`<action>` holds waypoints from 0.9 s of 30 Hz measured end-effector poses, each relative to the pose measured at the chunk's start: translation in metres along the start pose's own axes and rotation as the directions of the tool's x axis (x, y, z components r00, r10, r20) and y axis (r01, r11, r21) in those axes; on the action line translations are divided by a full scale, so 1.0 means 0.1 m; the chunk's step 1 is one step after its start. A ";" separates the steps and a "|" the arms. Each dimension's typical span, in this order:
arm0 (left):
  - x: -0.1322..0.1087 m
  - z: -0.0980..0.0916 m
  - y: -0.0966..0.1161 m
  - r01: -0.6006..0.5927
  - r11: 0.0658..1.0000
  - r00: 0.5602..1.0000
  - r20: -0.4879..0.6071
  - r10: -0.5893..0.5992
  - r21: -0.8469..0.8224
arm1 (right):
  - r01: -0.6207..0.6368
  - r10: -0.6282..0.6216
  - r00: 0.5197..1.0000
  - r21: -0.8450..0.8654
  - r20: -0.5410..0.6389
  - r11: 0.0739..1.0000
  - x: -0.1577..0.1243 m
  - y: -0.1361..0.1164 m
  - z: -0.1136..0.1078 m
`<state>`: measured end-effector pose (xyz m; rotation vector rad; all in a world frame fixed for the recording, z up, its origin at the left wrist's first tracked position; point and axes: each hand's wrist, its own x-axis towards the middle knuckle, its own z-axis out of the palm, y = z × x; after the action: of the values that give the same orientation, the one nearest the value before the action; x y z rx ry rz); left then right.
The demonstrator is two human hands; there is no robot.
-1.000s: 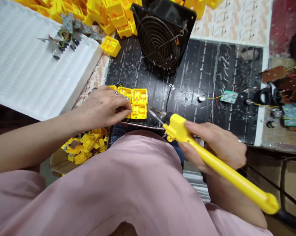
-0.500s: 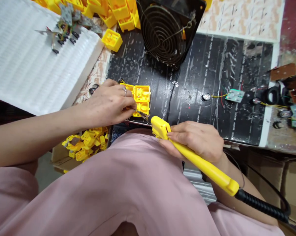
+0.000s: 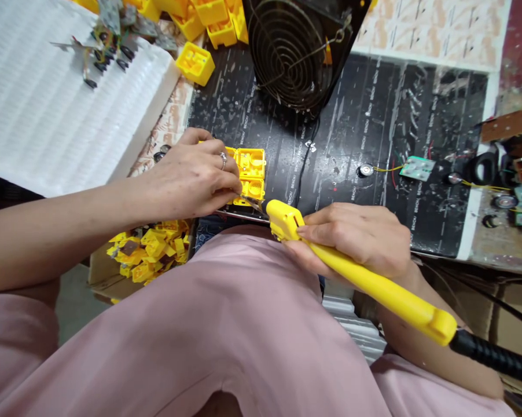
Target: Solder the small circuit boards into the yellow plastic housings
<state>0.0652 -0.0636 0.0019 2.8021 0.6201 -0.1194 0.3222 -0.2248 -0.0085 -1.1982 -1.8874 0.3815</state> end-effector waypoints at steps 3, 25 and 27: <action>0.00 -0.01 0.01 0.019 1.000 1.000 0.008 -0.019 -0.018 | 0.046 -0.047 0.998 0.026 0.045 0.999 -0.05 0.04 -0.06; -0.11 0.12 -0.08 -0.037 0.991 0.982 -0.178 0.059 0.128 | -0.212 0.167 0.873 -0.047 -0.458 0.976 -0.34 -0.03 0.20; -0.12 0.14 -0.05 0.028 0.993 0.986 -0.169 -0.008 0.117 | -0.221 0.185 0.858 -0.019 -0.480 0.975 -0.39 -0.01 0.20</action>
<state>0.0515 -0.0676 -0.0109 2.9434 0.6987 0.0804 0.3131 -0.2556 -0.0389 -1.3994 -1.3625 0.1094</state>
